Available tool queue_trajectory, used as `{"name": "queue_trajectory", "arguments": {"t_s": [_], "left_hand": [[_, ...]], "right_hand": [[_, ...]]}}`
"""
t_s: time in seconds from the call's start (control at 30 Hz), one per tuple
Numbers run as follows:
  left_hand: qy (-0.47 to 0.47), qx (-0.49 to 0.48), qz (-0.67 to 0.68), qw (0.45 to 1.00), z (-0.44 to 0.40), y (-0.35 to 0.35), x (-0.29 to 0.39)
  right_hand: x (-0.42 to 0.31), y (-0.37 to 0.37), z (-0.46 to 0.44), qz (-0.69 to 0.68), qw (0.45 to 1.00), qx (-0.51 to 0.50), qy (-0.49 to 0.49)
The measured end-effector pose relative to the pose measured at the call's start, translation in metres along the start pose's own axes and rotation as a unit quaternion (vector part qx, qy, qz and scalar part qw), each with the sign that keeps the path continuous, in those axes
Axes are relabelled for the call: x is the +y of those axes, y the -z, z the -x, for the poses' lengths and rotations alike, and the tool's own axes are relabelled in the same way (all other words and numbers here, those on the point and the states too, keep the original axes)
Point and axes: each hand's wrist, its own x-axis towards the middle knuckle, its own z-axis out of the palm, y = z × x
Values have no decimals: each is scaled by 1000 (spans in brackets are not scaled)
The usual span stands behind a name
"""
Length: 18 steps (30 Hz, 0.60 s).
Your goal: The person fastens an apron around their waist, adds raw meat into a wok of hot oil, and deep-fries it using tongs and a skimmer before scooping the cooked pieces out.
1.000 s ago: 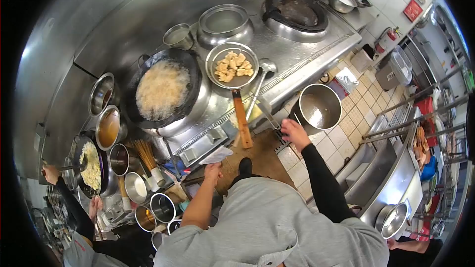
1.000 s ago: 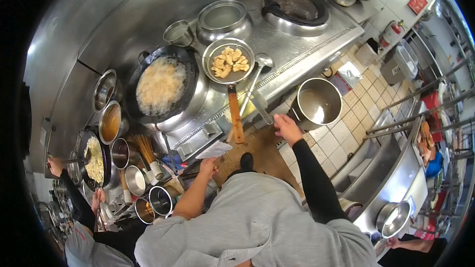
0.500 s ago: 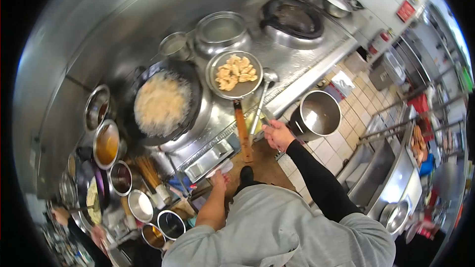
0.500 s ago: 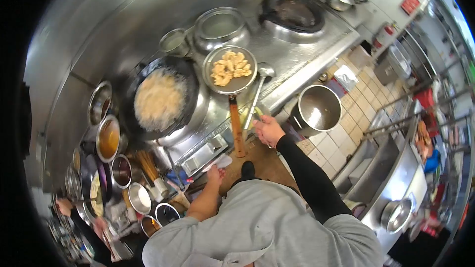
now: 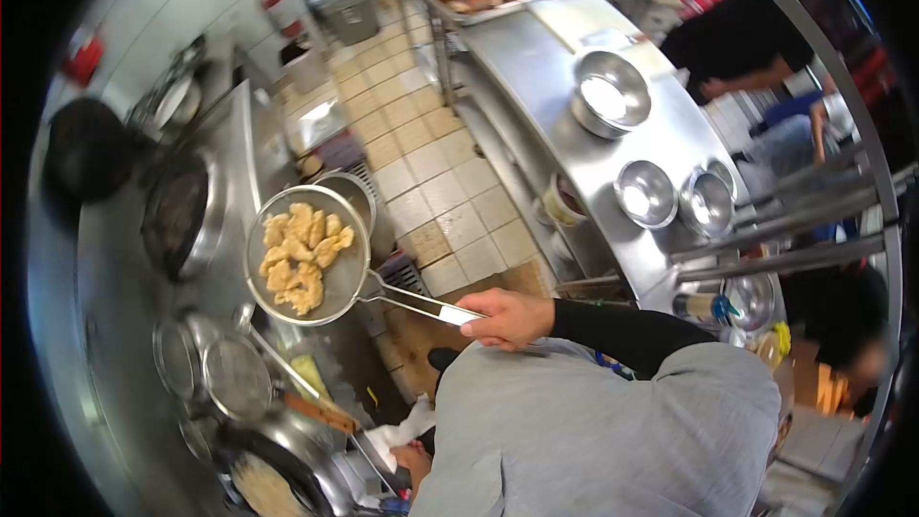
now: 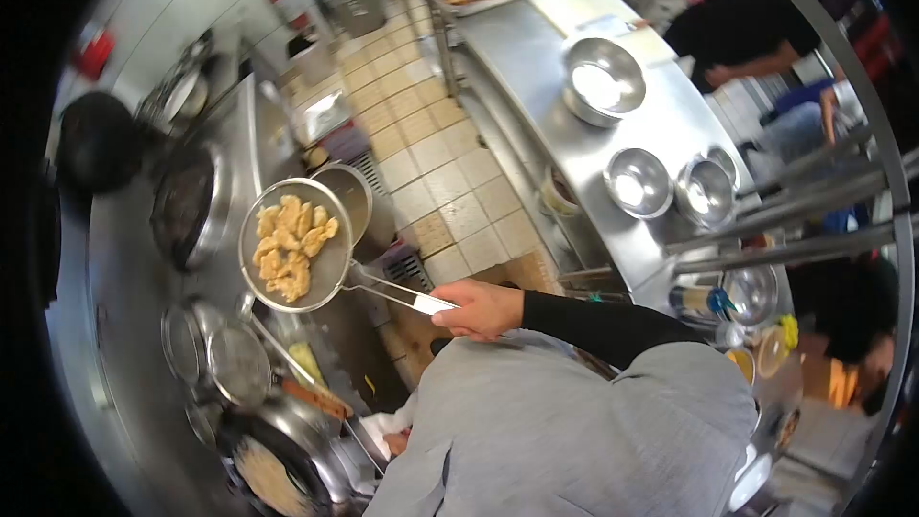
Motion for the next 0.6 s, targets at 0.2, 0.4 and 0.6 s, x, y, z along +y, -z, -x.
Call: {"name": "queue_trajectory", "arguments": {"t_s": [0.2,0.4,0.6], "left_hand": [[4,-40,-47,998,1,-16,15],[30,-78,-60,995,8,-45,20],[50,-119,-41,991,17,-50,15]], "right_hand": [[16,59,127,-40,974,216,63],[23,98,173,-196,917,301,174],[26,142,178,-382,841,205,324]]}}
